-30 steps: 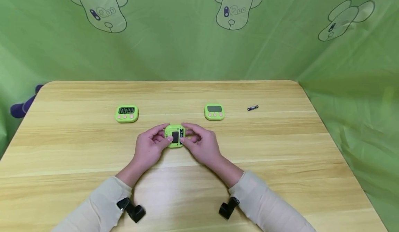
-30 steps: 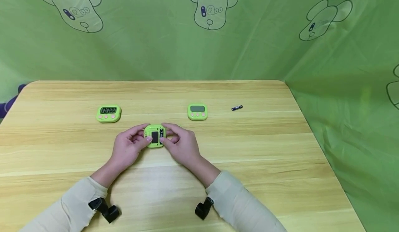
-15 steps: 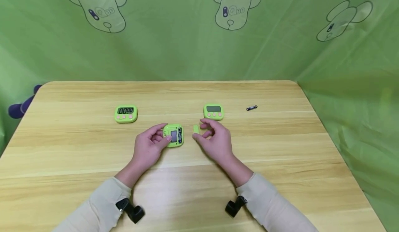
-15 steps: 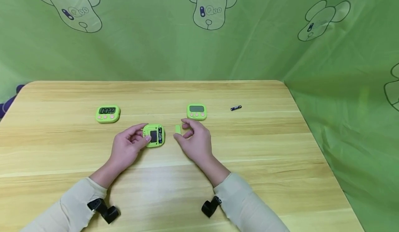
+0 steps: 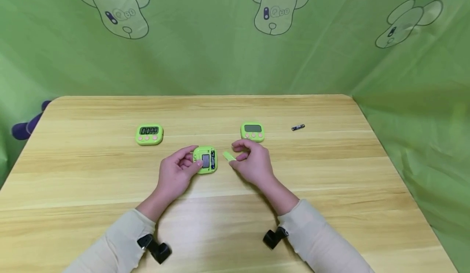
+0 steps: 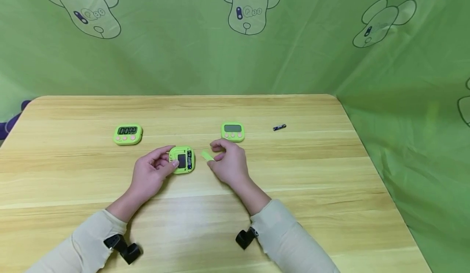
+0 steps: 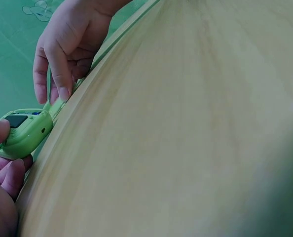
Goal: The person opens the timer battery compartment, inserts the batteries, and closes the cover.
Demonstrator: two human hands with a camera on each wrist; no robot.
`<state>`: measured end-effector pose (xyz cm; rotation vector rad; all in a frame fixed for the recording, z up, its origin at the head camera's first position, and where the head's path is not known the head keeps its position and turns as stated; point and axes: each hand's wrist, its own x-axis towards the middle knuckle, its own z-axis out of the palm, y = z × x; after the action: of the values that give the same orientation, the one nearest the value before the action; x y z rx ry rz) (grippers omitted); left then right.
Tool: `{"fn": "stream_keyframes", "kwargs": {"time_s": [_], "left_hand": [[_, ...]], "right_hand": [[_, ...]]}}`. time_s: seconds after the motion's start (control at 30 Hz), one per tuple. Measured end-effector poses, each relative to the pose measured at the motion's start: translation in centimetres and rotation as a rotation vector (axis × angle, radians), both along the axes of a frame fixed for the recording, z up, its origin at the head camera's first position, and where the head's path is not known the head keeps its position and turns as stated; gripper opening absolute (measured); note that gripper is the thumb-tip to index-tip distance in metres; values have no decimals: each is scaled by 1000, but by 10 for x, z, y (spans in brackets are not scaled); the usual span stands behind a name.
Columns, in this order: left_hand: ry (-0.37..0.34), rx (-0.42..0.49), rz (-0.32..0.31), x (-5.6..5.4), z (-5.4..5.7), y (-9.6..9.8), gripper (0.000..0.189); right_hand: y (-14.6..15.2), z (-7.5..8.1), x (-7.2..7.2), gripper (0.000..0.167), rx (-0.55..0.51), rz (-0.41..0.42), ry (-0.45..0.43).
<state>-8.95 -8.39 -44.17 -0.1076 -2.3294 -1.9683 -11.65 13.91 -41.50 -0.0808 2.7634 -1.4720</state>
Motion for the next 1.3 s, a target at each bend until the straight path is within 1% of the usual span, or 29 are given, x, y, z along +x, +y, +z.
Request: {"fn": "stream_keyframes", "kwargs": {"time_s": [0.1, 0.2, 0.33, 0.43, 0.53, 0.63, 0.7, 0.77, 0.83, 0.93, 1.13, 1.3], "left_hand": [[12, 13, -6, 0, -1, 0, 41], [15, 12, -7, 1, 0, 0, 41], [5, 4, -5, 1, 0, 1, 43], [8, 7, -5, 1, 0, 0, 43], [19, 15, -7, 2, 0, -1, 41], [29, 14, -10, 1, -1, -1, 40], [30, 9, -11, 1, -1, -1, 41], [29, 4, -14, 1, -1, -1, 41], [27, 1, -17, 1, 0, -1, 40], [26, -4, -20, 1, 1, -1, 40], [26, -2, -23, 0, 1, -1, 40], [26, 7, -20, 0, 0, -1, 39]], "right_hand": [[2, 1, -1, 38, -32, 28, -24], [2, 2, 0, 31, -61, 48, -25], [2, 3, 3, 23, -102, 47, -31], [1, 2, 5, 20, -159, 39, -50], [-2, 2, 8, 22, -288, 58, -97], [-5, 2, 11, 25, -423, 99, -148], [-7, 1, 11, 24, -467, 129, -158], [-9, -1, 11, 22, -448, 146, -139], [-11, -3, 11, 19, -400, 151, -104], [-14, -5, 11, 16, -333, 133, -60], [-18, -3, 11, 18, -272, 98, -64], [-20, -4, 11, 18, -267, 109, -49]]}}
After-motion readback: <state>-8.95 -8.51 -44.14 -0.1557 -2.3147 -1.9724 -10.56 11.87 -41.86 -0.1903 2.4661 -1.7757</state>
